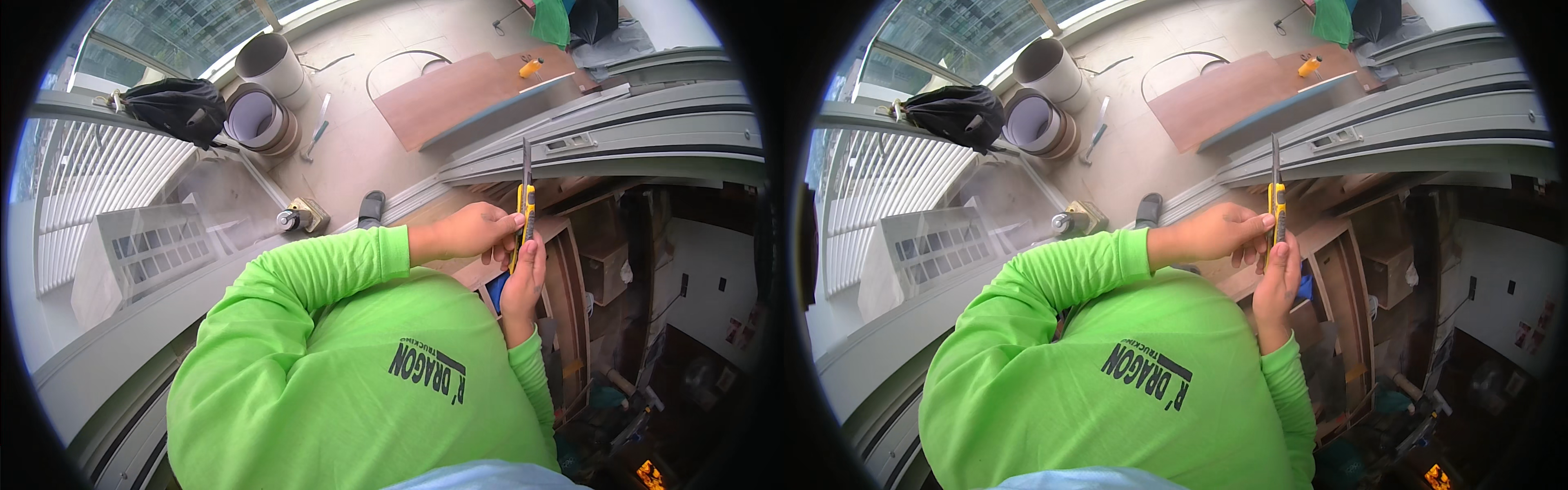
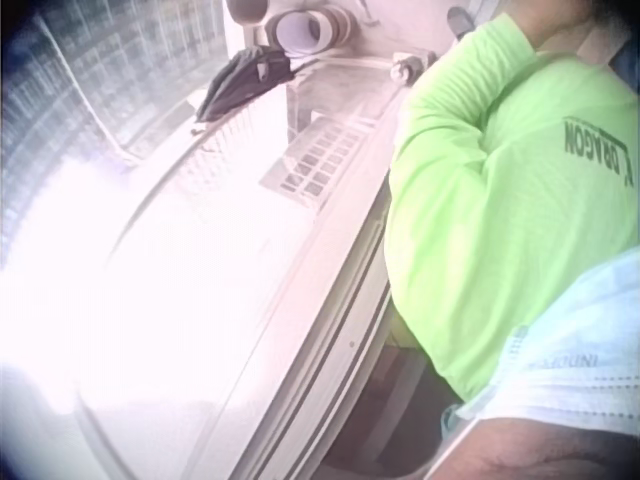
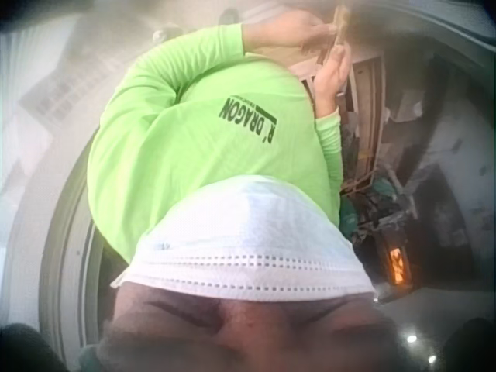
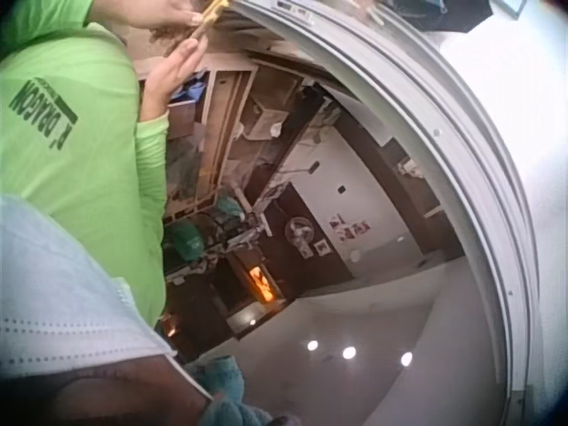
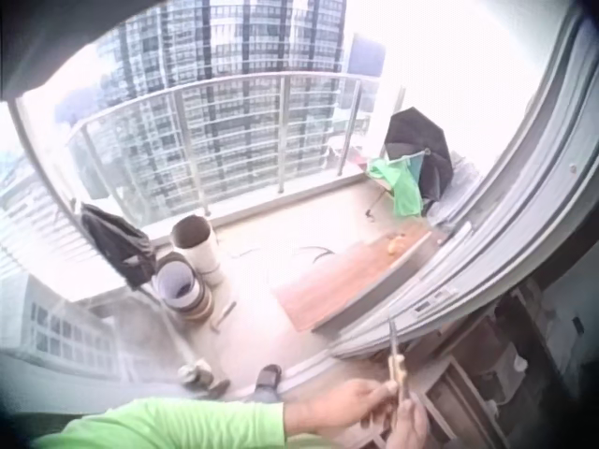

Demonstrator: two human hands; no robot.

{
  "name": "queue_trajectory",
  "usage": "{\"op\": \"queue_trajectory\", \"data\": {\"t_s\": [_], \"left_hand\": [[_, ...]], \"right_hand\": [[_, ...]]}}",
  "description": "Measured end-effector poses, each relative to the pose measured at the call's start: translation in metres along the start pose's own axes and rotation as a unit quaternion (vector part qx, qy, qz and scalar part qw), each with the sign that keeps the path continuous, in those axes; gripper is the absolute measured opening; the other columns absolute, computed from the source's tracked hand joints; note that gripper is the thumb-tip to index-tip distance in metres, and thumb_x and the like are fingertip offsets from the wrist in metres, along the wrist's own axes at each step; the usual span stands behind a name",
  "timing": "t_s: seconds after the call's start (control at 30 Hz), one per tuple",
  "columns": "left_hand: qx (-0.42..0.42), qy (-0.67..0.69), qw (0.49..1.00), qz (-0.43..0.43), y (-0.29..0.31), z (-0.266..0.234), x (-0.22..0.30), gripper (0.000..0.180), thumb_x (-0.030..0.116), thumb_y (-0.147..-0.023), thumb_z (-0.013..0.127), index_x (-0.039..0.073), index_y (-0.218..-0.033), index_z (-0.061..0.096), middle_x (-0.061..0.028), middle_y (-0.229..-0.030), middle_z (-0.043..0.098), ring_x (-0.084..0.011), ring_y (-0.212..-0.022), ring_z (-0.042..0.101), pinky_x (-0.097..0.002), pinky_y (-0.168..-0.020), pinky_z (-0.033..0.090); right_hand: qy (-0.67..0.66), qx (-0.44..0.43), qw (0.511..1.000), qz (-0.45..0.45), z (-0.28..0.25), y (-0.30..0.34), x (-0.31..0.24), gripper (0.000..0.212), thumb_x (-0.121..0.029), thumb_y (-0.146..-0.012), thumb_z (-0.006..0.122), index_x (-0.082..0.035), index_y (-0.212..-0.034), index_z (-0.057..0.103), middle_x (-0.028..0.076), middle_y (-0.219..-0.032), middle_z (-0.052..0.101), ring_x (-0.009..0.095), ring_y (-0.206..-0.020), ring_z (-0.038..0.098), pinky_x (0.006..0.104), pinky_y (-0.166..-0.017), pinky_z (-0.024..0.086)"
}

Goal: The person uses a utility knife and a hammer to work on a wooden board, then attaches a curved wooden strip to it. They position the board on the floor and secure the strip using the hammer.

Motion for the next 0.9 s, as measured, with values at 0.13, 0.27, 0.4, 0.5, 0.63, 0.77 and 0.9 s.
{"op": "queue_trajectory", "data": {"t_s": [0.13, 0.27, 0.4, 0.5, 0.63, 0.77, 0.9], "left_hand": [[0.034, 0.181, 0.983, -0.008, -0.005, -0.047, -0.004, 0.046, 0.045, -0.100, 0.065, 0.003, -0.081, 0.067, -0.0062, -0.074, 0.069, -0.0149, -0.066, 0.064, -0.0292, -0.063, 0.053], [0.124, 0.040, 0.990, 0.058, 0.008, -0.106, 0.020, 0.041, 0.040, -0.097, 0.070, 0.002, -0.081, 0.068, -0.0067, -0.077, 0.071, -0.0144, -0.065, 0.064, -0.0276, -0.063, 0.052], [0.211, -0.186, 0.951, 0.129, 0.023, -0.153, 0.053, 0.034, 0.035, -0.093, 0.070, 0.003, -0.083, 0.069, -0.0144, -0.079, 0.072, -0.0282, -0.070, 0.069, -0.0402, -0.067, 0.053], [0.239, -0.229, 0.936, 0.120, 0.019, -0.183, 0.051, 0.031, 0.034, -0.092, 0.073, 0.005, -0.082, 0.069, -0.0128, -0.073, 0.068, -0.0274, -0.066, 0.064, -0.0398, -0.063, 0.050], [0.259, -0.318, 0.897, 0.165, 0.018, -0.206, 0.068, 0.029, 0.029, -0.088, 0.073, 0.005, -0.076, 0.063, -0.0133, -0.068, 0.063, -0.0358, -0.065, 0.061, -0.0442, -0.060, 0.048], [0.264, -0.414, 0.851, 0.187, 0.007, -0.226, 0.081, 0.022, 0.025, -0.086, 0.073, 0.006, -0.079, 0.064, -0.0116, -0.069, 0.064, -0.0348, -0.067, 0.064, -0.0448, -0.062, 0.048], [0.307, -0.463, 0.810, 0.185, 0.008, -0.249, 0.095, 0.019, 0.025, -0.085, 0.073, 0.007, -0.083, 0.065, -0.0101, -0.073, 0.065, -0.0341, -0.071, 0.064, -0.0445, -0.069, 0.047]], "right_hand": [[0.023, -0.026, 0.999, 0.022, 0.048, -0.035, -0.010, 0.047, -0.041, -0.111, 0.041, -0.001, -0.130, 0.057, -0.001, -0.091, 0.055, 0.006, -0.075, 0.045, 0.0230, -0.064, 0.035], [0.047, -0.088, 0.993, 0.061, 0.087, -0.065, -0.010, 0.045, -0.040, -0.112, 0.040, -0.002, -0.129, 0.058, -0.003, -0.086, 0.053, 0.006, -0.073, 0.045, 0.0226, -0.062, 0.036], [0.025, -0.146, 0.982, 0.113, 0.125, -0.094, 0.000, 0.044, -0.041, -0.112, 0.039, -0.004, -0.126, 0.058, -0.003, -0.081, 0.051, 0.005, -0.068, 0.046, 0.0214, -0.058, 0.036], [0.032, -0.194, 0.972, 0.125, 0.147, -0.114, 0.005, 0.042, -0.040, -0.112, 0.039, -0.005, -0.126, 0.058, -0.003, -0.080, 0.051, 0.005, -0.066, 0.046, 0.0218, -0.056, 0.039], [0.033, -0.226, 0.960, 0.162, 0.166, -0.138, 0.005, 0.041, -0.041, -0.112, 0.039, -0.006, -0.122, 0.058, -0.003, -0.080, 0.051, 0.005, -0.067, 0.047, 0.0216, -0.058, 0.040], [0.008, -0.276, 0.943, 0.188, 0.181, -0.168, 0.021, 0.039, -0.042, -0.112, 0.039, -0.007, -0.112, 0.058, -0.002, -0.081, 0.052, 0.006, -0.067, 0.047, 0.0225, -0.059, 0.040], [-0.044, -0.339, 0.915, 0.213, 0.209, -0.198, 0.027, 0.041, -0.042, -0.112, 0.039, -0.007, -0.109, 0.059, 0.001, -0.077, 0.053, 0.009, -0.065, 0.049, 0.0245, -0.059, 0.041]]}}
Point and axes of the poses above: each hand's wrist, its own y-axis away from the middle knuckle, its own z-axis out of the palm, x = y × z, the point moved 8 cm from there along -y, towards the middle knuckle
